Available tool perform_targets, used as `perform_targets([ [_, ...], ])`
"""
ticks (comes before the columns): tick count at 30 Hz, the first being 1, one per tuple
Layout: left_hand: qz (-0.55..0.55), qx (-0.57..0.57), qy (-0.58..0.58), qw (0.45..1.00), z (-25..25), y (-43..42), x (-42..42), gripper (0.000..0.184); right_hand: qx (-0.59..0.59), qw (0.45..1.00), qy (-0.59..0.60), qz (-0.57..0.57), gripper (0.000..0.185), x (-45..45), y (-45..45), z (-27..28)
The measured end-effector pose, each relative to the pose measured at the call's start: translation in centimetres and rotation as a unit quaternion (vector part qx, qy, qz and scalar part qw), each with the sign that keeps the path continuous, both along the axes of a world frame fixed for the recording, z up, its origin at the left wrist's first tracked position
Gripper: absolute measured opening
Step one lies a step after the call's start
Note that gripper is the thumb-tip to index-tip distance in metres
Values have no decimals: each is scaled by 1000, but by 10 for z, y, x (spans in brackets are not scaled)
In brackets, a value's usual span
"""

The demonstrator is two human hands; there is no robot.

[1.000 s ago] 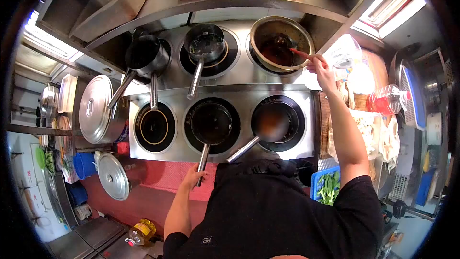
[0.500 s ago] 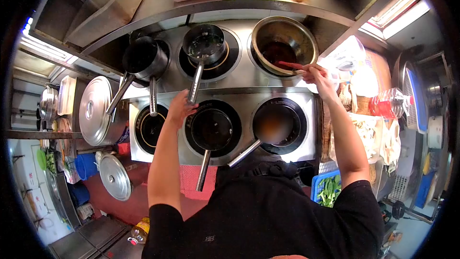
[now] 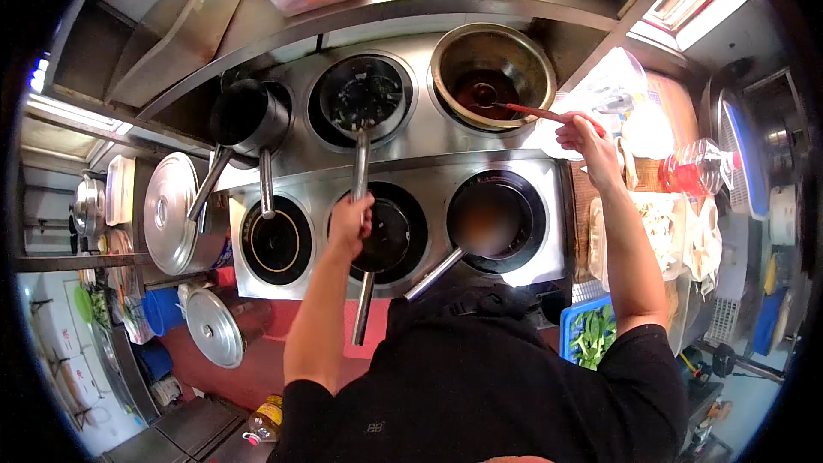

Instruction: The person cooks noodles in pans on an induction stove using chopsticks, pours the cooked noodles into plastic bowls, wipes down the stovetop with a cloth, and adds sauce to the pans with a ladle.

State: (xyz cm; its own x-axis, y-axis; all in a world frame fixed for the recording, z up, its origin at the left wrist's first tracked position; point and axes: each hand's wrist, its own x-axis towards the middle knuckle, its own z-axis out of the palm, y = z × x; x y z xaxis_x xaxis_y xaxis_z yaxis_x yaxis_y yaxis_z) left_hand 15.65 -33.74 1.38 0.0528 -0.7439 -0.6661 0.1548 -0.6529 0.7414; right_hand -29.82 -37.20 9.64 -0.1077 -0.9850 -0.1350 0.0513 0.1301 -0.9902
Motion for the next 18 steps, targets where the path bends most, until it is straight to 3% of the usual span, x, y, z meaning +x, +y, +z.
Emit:
perform_targets([
  [11, -11, 40, 30, 999, 16, 113, -40, 21, -14, 1000, 1, -12, 28, 11, 27, 41],
  [16, -29, 55, 65, 996, 14, 131, -44, 23, -40, 998, -26, 42, 28, 47, 55, 69],
  [18, -42, 38, 55, 997, 16, 138, -48, 21, -47, 995, 17, 86, 26, 63, 66, 60],
])
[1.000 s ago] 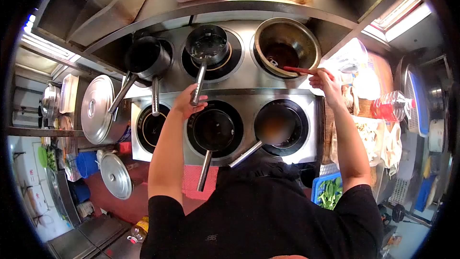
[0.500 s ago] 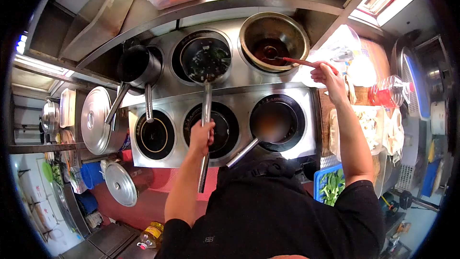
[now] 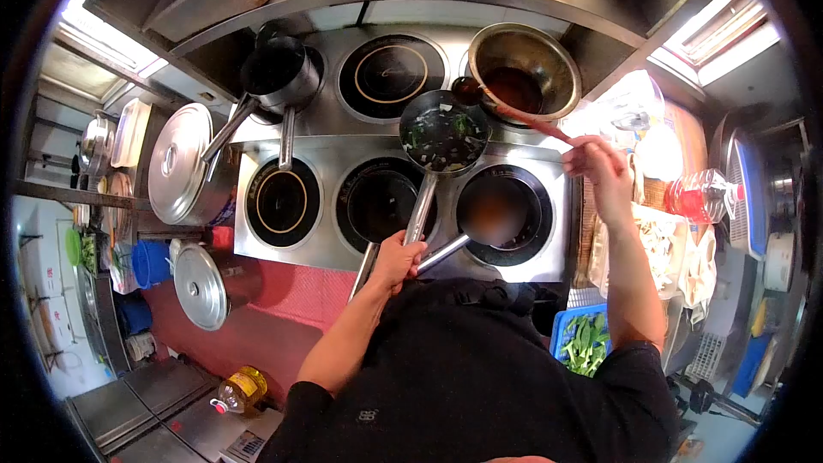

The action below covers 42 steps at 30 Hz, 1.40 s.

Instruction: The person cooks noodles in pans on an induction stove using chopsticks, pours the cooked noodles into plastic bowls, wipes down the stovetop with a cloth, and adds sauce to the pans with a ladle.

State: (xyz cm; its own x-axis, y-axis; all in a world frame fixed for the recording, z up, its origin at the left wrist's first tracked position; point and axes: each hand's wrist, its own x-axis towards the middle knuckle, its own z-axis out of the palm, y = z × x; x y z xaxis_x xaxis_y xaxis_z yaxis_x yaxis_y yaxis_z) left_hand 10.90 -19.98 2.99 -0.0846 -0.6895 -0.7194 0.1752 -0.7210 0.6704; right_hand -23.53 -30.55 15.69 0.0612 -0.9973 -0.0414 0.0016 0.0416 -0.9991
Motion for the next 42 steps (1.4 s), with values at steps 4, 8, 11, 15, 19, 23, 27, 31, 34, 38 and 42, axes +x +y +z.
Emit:
perform_targets([
  [4, -3, 0, -4, 1000, 5, 9, 3, 18, -77, 975, 171, 118, 20, 34, 21, -21],
  [8, -21, -9, -10, 1000, 2, 18, 9, 24, -166, 910, 331, 187, 19, 44, 31, -21],
  [11, -16, -15, -10, 1000, 0, 25, 14, 25, 1, 997, 32, 73, 22, 38, 31, -34],
  [15, -14, -26, -4, 1000, -2, 30, 20, 24, 129, 977, -167, 16, 25, 35, 26, -56],
  [19, 1, -22, -2, 1000, 6, 36, 30, 24, 173, 953, -245, -41, 27, 29, 22, -52],
  [23, 22, -26, 8, 999, 16, 50, 57, 20, 74, 954, -280, -81, 28, 3, -1, -44],
  [27, 17, -12, -15, 1000, 33, 83, 114, 24, 18, 968, -240, -69, 31, -28, -32, -42],
  [31, 56, 13, -36, 998, 30, 137, 181, 26, -11, 980, -173, -94, 32, -58, -71, -88],
  [34, 96, 26, -87, 991, 9, 171, 220, 22, -8, 979, -143, -146, 32, -54, -81, -101],
  [38, 135, 61, -190, 971, -25, 178, 250, 14, 2, 978, -136, -157, 35, -56, -92, -126],
  [42, 178, 64, -196, 962, -62, 163, 273, 12, 32, 981, -95, -164, 37, -52, -90, -126],
])
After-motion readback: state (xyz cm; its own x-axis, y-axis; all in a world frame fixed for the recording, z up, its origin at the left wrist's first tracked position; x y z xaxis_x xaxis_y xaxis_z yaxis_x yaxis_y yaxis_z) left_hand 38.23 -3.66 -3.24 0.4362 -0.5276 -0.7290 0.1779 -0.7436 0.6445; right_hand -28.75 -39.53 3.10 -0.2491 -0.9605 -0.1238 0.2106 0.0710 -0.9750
